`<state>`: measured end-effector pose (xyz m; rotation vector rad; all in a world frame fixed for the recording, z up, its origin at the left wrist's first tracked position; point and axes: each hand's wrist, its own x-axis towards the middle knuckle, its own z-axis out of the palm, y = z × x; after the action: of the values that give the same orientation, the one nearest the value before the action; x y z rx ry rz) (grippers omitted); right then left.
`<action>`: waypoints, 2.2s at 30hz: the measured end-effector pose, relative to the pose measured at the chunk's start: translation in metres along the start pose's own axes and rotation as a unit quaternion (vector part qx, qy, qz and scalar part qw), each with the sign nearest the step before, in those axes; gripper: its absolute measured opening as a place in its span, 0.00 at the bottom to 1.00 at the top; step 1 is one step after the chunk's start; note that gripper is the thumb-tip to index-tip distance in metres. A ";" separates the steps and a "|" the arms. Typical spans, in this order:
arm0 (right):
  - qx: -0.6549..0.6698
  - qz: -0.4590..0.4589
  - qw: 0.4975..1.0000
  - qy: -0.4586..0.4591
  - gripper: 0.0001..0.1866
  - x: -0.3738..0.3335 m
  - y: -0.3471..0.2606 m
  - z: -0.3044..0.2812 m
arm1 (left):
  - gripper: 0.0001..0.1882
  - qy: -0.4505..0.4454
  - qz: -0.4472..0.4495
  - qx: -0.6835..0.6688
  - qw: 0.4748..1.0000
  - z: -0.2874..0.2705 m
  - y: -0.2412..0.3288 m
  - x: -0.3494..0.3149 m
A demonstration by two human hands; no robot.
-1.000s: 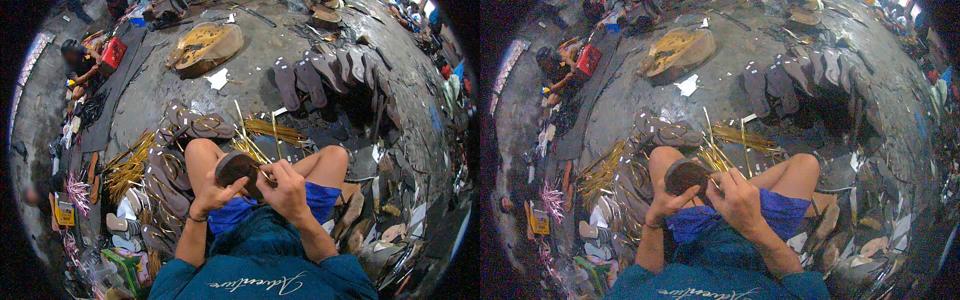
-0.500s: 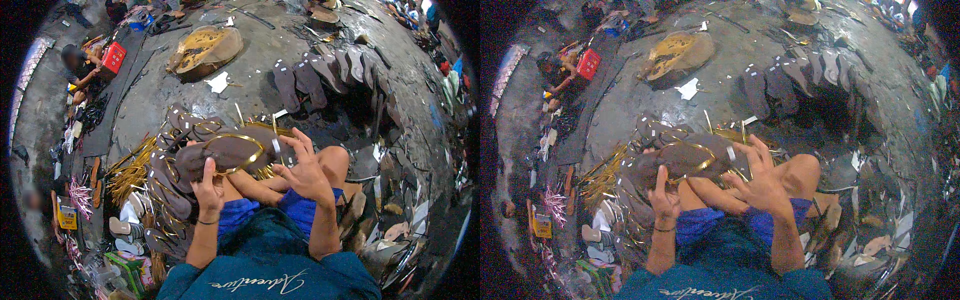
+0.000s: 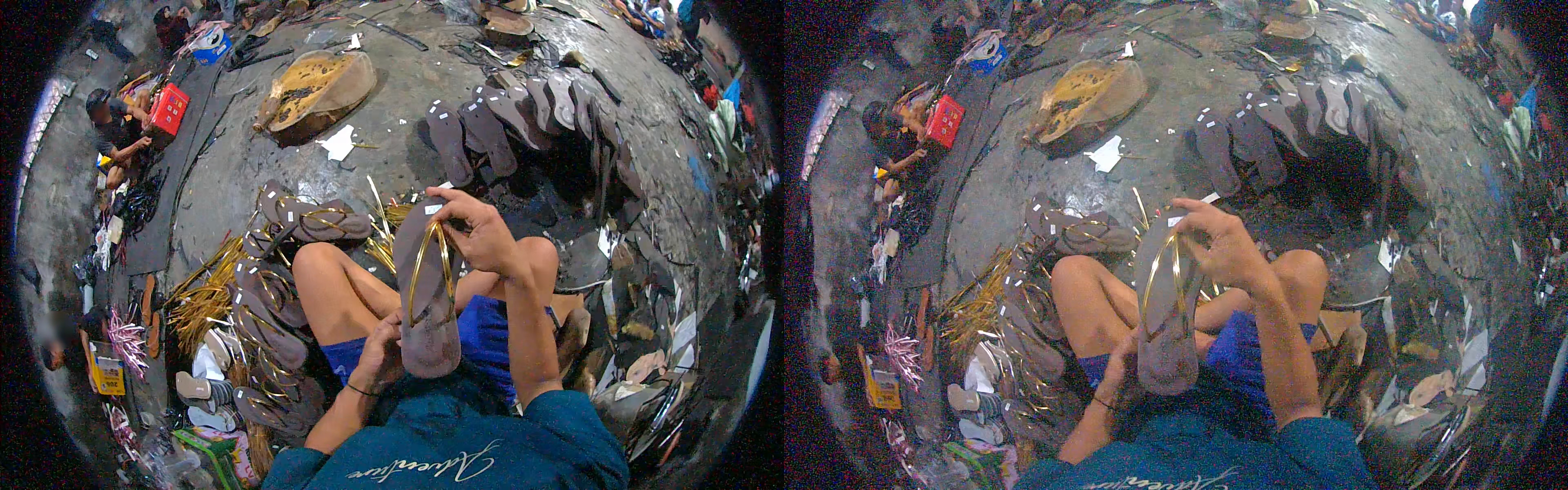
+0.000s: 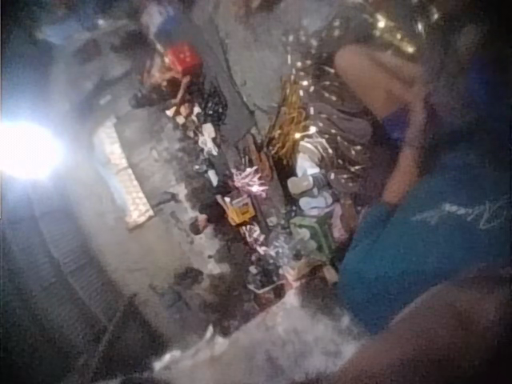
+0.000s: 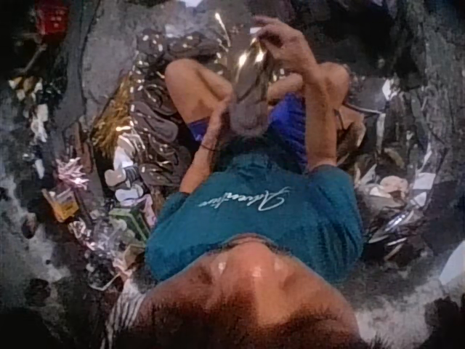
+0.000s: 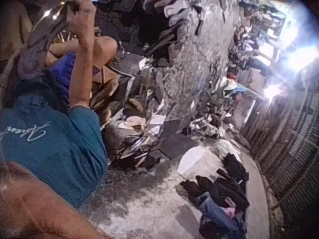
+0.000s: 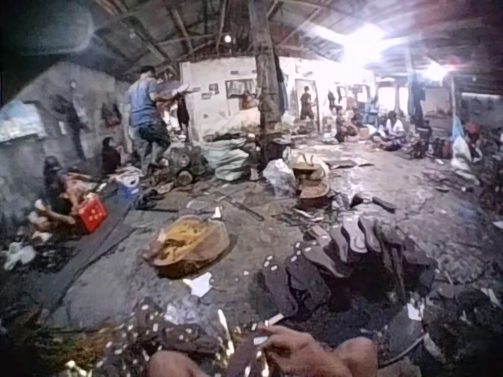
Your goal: The person sits on the floor and repeatedly picks up a brown sandal sole and a gold strap, then inserts the strap into the sole. The person continues this repetitive assembly process throughout the clip.
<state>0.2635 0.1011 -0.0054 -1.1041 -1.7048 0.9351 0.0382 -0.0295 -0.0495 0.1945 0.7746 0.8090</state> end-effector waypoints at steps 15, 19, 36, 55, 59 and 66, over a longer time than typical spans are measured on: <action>0.476 0.242 0.842 -0.075 0.12 -0.074 0.061 0.092 | 0.20 0.102 0.271 0.227 0.930 0.043 0.058 0.030; 0.473 0.223 0.845 -0.108 0.09 -0.060 0.074 0.094 | 0.18 0.096 0.310 0.255 0.911 0.037 0.061 0.038; -0.041 0.425 0.819 0.384 0.33 0.067 0.327 0.029 | 0.29 0.315 0.427 0.492 0.690 -0.003 0.158 0.084; -0.104 0.024 0.980 0.166 0.10 0.001 0.042 0.083 | 0.14 0.121 0.370 0.408 0.826 0.026 0.090 0.104; -0.241 -0.017 0.967 0.077 0.11 -0.020 0.029 0.095 | 0.13 0.185 0.335 0.482 0.788 0.032 0.069 0.060; 0.320 0.249 0.909 -0.094 0.13 -0.025 0.080 0.108 | 0.18 0.237 0.403 0.416 0.781 -0.011 0.056 0.015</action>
<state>0.1908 0.0897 -0.1203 -1.0185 -1.1072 1.8156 0.0046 0.0188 -0.0417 1.2243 1.5532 1.2971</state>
